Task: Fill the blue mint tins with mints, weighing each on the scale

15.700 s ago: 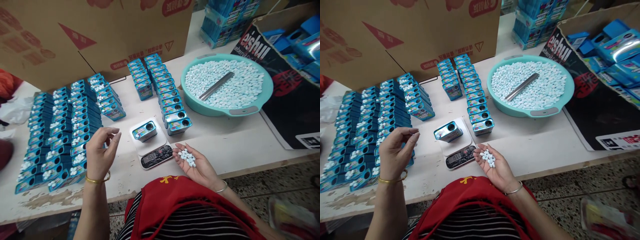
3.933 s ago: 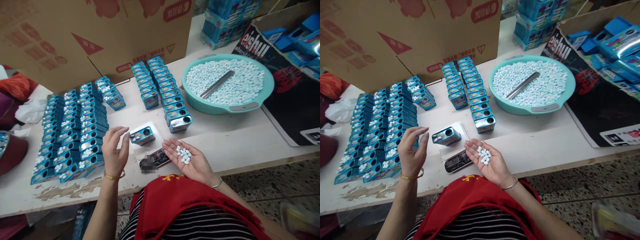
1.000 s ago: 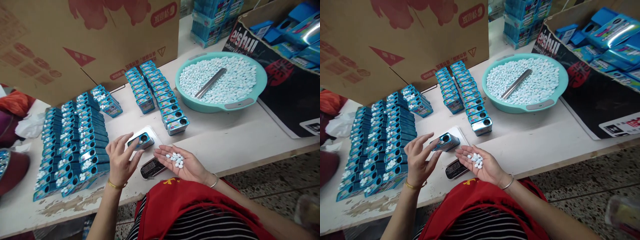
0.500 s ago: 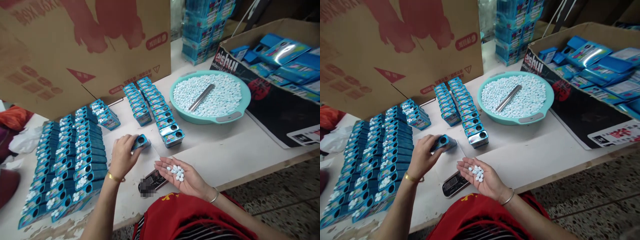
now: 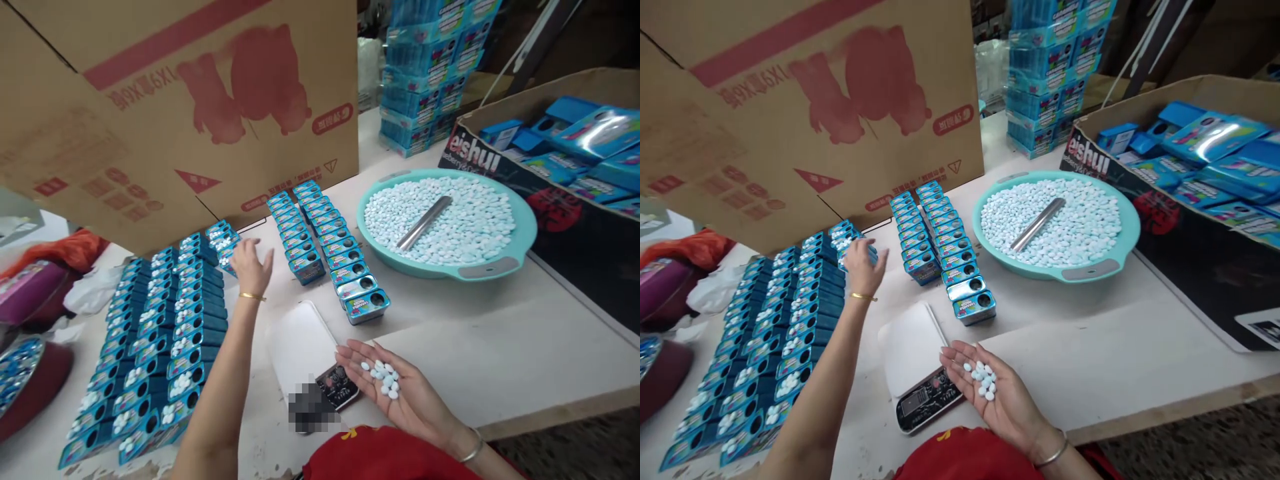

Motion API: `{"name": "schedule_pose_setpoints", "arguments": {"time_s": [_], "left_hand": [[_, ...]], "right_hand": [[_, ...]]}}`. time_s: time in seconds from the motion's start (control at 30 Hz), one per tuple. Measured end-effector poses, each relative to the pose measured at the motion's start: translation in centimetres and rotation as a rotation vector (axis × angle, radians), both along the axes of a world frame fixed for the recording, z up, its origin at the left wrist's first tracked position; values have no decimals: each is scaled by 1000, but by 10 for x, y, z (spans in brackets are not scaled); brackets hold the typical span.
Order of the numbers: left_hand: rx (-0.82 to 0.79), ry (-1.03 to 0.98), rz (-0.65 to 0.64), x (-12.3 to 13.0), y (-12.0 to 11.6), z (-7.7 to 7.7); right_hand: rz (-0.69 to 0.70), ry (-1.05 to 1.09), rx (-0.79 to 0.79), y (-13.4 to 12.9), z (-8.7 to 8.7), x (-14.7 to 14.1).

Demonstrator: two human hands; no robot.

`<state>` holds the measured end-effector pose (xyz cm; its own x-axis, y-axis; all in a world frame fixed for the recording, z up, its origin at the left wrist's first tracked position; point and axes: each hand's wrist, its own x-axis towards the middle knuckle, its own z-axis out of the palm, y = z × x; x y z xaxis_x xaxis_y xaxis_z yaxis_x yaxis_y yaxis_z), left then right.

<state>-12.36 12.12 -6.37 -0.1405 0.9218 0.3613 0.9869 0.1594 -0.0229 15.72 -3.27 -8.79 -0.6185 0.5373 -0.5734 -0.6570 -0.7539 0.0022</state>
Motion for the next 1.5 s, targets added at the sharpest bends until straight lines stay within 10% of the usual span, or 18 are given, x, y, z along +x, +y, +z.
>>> {"name": "schedule_pose_setpoints", "arguments": {"time_s": [0.1,0.3,0.57,0.77,0.97,1.13,1.3,1.5], "left_hand": [[-63,57,187,-39,5,11],[-159,132,34,-57,-1,26],[-470,215,-210,29,-96,75],[-657,197,-376,82,-129,68],[-382,42,-458,99,-149,76],[-483,-308,-777,150,-193,46],[-440,-313,-710,183,-208,-1],[-390,-358,-713,186,-207,-11]], "right_hand": [[-1,13,-10,1,0,-4],[-26,42,35,3,3,-7],[-55,-88,14,-6,1,1],[-49,-136,16,-16,5,4],[-45,-106,20,-21,12,9],[-12,-43,26,-25,10,10],[-9,-95,8,-30,7,14],[-10,-136,-17,-34,4,18]]}}
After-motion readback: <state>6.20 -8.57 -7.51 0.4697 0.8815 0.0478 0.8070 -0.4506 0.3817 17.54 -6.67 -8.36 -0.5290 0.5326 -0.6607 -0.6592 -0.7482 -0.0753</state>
